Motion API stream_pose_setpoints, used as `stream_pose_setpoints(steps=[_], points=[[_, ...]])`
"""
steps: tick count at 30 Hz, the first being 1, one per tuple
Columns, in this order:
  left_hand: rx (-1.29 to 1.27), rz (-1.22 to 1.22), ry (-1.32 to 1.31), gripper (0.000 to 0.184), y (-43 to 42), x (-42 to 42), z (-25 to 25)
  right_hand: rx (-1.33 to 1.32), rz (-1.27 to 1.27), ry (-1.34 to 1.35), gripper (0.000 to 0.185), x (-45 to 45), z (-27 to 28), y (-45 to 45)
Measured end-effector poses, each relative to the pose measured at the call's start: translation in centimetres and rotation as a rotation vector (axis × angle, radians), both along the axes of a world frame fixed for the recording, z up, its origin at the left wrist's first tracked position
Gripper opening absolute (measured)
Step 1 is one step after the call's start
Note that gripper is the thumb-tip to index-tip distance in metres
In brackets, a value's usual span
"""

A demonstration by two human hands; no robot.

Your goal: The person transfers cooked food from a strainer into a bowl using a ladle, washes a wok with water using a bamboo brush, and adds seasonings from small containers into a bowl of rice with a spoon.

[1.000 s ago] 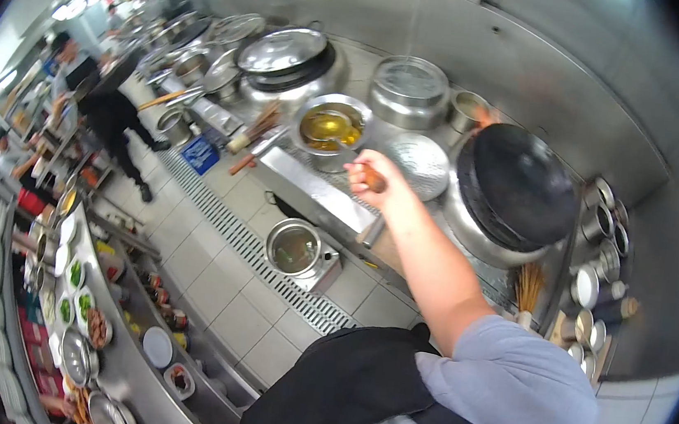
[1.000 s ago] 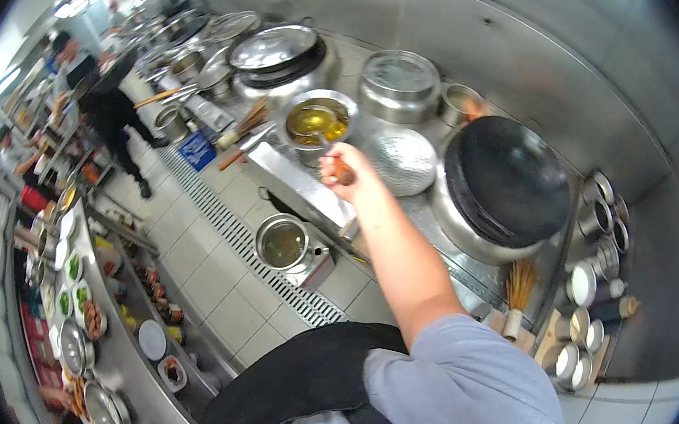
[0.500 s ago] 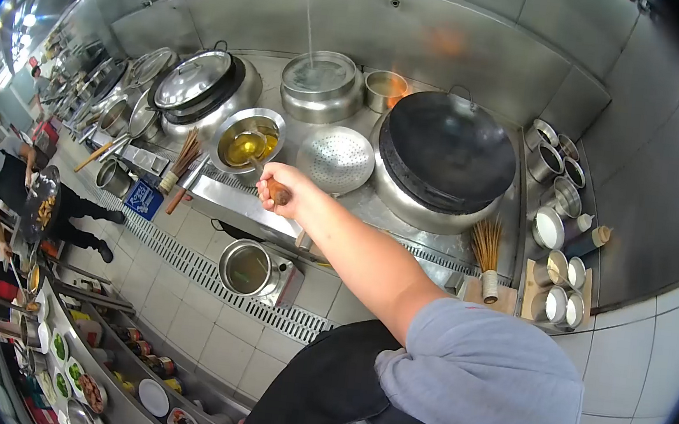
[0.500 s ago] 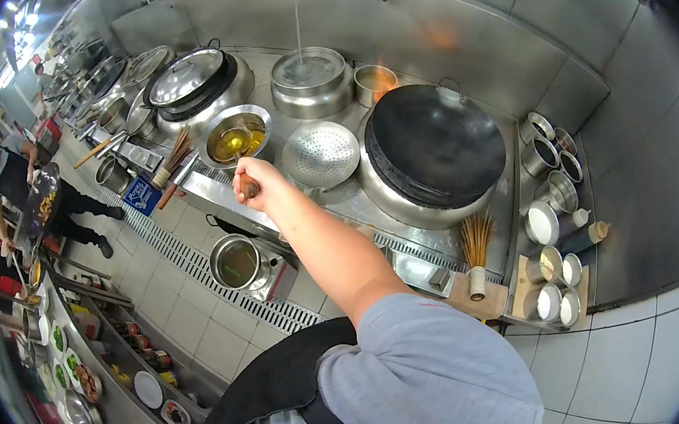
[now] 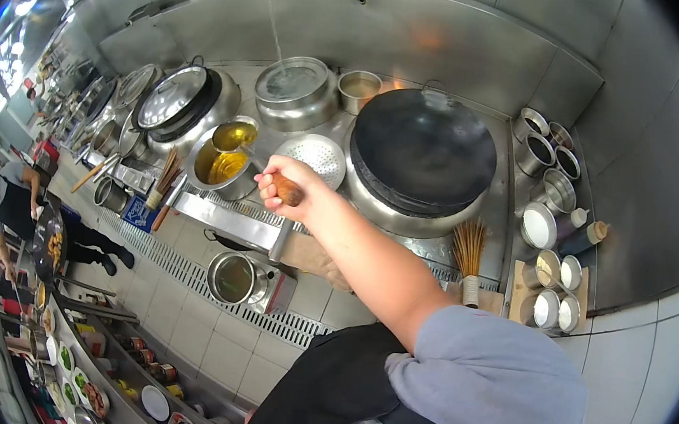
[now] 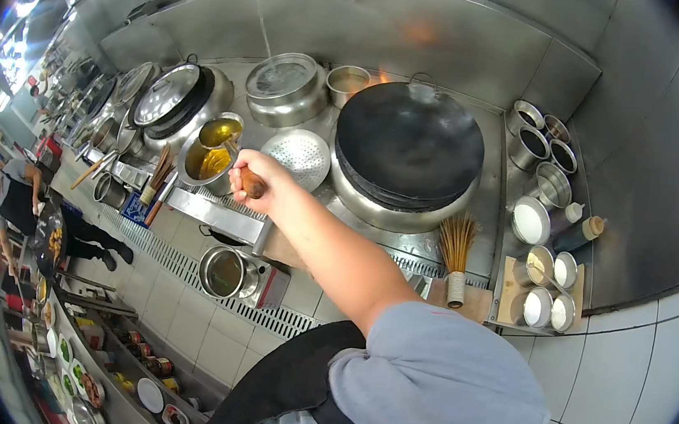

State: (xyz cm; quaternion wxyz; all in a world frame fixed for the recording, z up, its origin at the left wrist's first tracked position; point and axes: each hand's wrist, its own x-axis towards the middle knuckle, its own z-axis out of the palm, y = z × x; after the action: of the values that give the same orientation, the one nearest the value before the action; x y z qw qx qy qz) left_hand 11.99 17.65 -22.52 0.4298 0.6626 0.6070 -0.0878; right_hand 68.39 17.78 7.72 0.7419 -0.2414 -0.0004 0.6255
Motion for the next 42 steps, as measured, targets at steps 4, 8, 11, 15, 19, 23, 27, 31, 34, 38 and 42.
stream_pose_setpoints(steps=[4,8,11,15,19,23,27,31,34,38,42], points=[[0.075,-0.146,-0.1,0.033,0.7,5.6,1.9,0.067,-0.041,-0.006,0.02,2.4,1.9,-7.2],[0.144,-0.377,-0.223,0.032,1.7,16.4,5.5,0.061,-0.156,-0.027,0.013,4.6,2.8,-15.6],[0.222,-0.546,-0.424,0.029,0.4,26.8,9.5,-0.042,-0.28,-0.134,0.011,6.4,2.2,-21.5],[0.383,-0.968,-0.646,0.026,-5.1,40.8,19.2,-0.411,-0.433,-0.415,0.01,9.1,-0.4,-26.3],[0.794,-1.218,-0.955,0.027,-10.2,51.4,22.2,-0.71,-0.485,-0.545,0.016,8.5,-1.4,-32.1],[0.929,-1.502,-0.436,0.03,-13.2,57.8,23.4,-0.833,-0.411,-0.584,0.01,5.6,-1.2,-38.4],[0.772,-1.461,-0.359,0.036,-13.6,60.5,20.9,-0.67,-0.374,-0.331,0.023,2.4,0.2,-39.4],[0.842,-1.424,-0.467,0.036,-12.9,60.6,18.6,-0.239,-0.555,0.064,0.022,3.9,-5.0,-35.5],[0.813,-1.444,-0.46,0.035,-12.5,60.8,18.8,-0.47,-0.593,-0.04,0.013,-1.0,-2.0,-30.6],[0.804,-1.417,-0.437,0.032,-12.8,60.1,18.6,-0.464,-0.469,-0.054,0.013,0.0,-1.7,-31.4],[0.808,-1.247,-0.82,0.029,-12.7,55.6,20.3,-0.325,-0.451,-0.158,0.014,6.4,-6.1,-31.6]])
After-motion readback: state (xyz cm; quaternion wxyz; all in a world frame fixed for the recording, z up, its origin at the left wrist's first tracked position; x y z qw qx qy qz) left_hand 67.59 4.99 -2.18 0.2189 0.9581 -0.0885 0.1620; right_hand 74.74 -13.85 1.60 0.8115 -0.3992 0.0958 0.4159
